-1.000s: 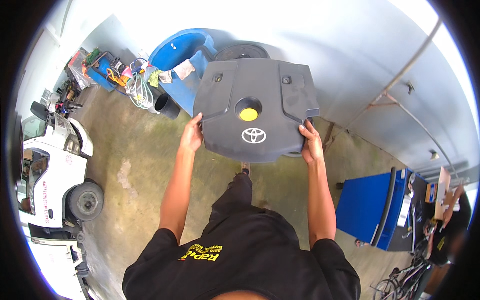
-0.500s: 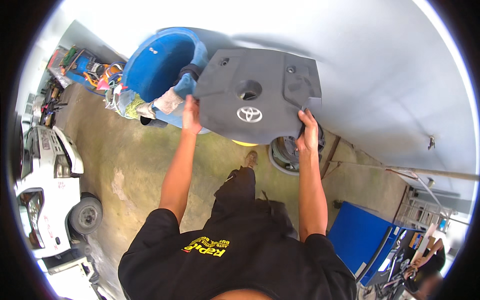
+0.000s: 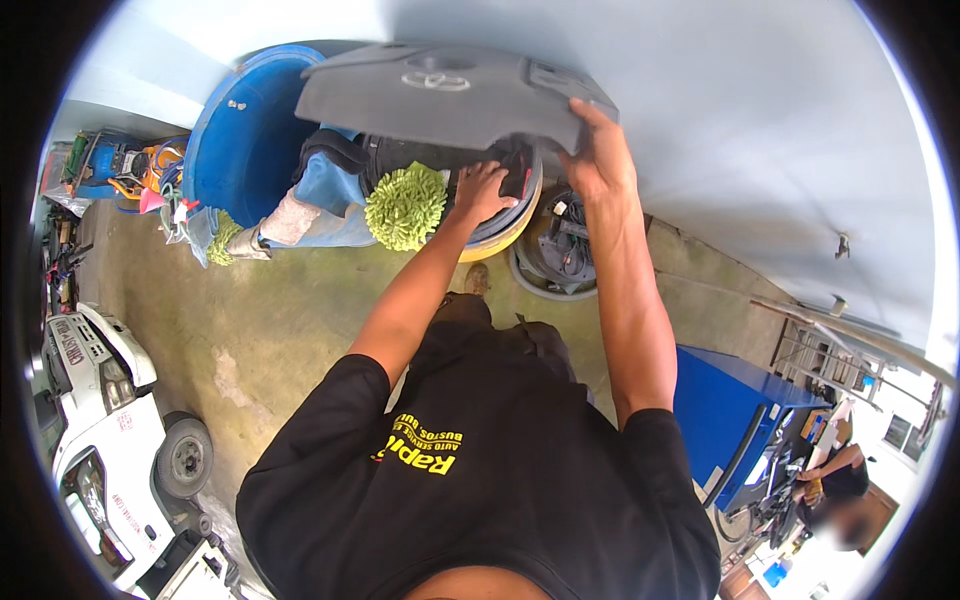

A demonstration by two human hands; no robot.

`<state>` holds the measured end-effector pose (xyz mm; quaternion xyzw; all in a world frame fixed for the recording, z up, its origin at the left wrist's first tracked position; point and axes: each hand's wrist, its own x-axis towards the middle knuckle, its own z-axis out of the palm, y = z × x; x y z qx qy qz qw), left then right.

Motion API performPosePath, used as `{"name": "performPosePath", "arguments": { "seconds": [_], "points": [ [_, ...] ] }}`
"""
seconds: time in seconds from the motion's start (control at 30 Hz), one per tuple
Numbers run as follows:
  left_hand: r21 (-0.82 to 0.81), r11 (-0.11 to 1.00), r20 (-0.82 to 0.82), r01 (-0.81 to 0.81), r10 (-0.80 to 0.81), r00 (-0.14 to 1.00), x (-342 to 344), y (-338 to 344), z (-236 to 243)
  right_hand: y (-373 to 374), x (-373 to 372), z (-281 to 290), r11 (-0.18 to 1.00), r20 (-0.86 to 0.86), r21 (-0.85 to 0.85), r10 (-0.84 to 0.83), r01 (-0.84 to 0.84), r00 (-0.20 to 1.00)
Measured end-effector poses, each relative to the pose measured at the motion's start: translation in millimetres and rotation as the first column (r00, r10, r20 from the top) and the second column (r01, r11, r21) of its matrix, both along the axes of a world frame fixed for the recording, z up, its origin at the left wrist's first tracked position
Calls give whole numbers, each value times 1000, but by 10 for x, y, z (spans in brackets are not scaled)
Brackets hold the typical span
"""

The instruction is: The person retrieves a socket wrench from a tool chest and uses it to loosen bolts on a car's engine cover. He then removes the engine cover by hand and places it on a nearby bin. Finally, he puts on a pair of work gloves and inspects the engine bay.

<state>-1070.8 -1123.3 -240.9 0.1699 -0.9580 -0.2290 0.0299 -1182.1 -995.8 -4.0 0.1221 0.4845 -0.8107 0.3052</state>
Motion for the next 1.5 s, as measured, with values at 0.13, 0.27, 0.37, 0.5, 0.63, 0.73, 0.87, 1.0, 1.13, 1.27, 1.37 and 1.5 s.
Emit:
{"name": "performPosePath", "arguments": {
  "seconds": [0.13,0.27,0.37,0.5,0.63,0.73,0.87,1.0,1.13,1.27,1.37,1.5],
  "points": [
    [-95,995,-214,-32,11,977,132,-46,-364,-23,111,-80,996,20,33,83,-84,996],
    [383,920,-589,-81,311,746,780,334,296,35,223,-598,993,-49,-116,28,-34,998],
    [700,666,-300,-258,602,740,1591,468,595,124,326,-780,988,-70,-85,125,-131,990],
    [995,-52,82,-82,901,425,2199,450,865,406,569,-1291,964,-126,-80,241,-253,962],
    [953,-235,154,190,919,364,2450,554,1323,566,907,-2062,947,-172,14,318,-321,932],
    [952,-169,74,256,936,344,2573,701,1453,623,988,-2582,929,-248,100,371,-357,895],
    [915,-183,35,360,925,379,2606,893,1499,775,801,-2896,640,-314,714,656,-285,687],
    [933,-175,72,315,946,315,2716,1166,1593,963,1547,-1403,749,-729,662,640,10,242],
    [934,-205,28,293,859,511,2441,1429,1708,1360,2345,-243,740,-821,541,567,-399,-63],
    [951,-140,-91,275,724,684,2169,1584,1959,1598,2214,-284,779,-507,356,625,-516,594],
    [931,-167,-164,323,600,783,1927,1793,2106,1996,2226,-115,821,-710,462,569,-336,414],
    [954,-160,-208,252,249,946,1771,2041,2177,2512,2692,16,804,-795,580,523,132,308]
  ]
}}
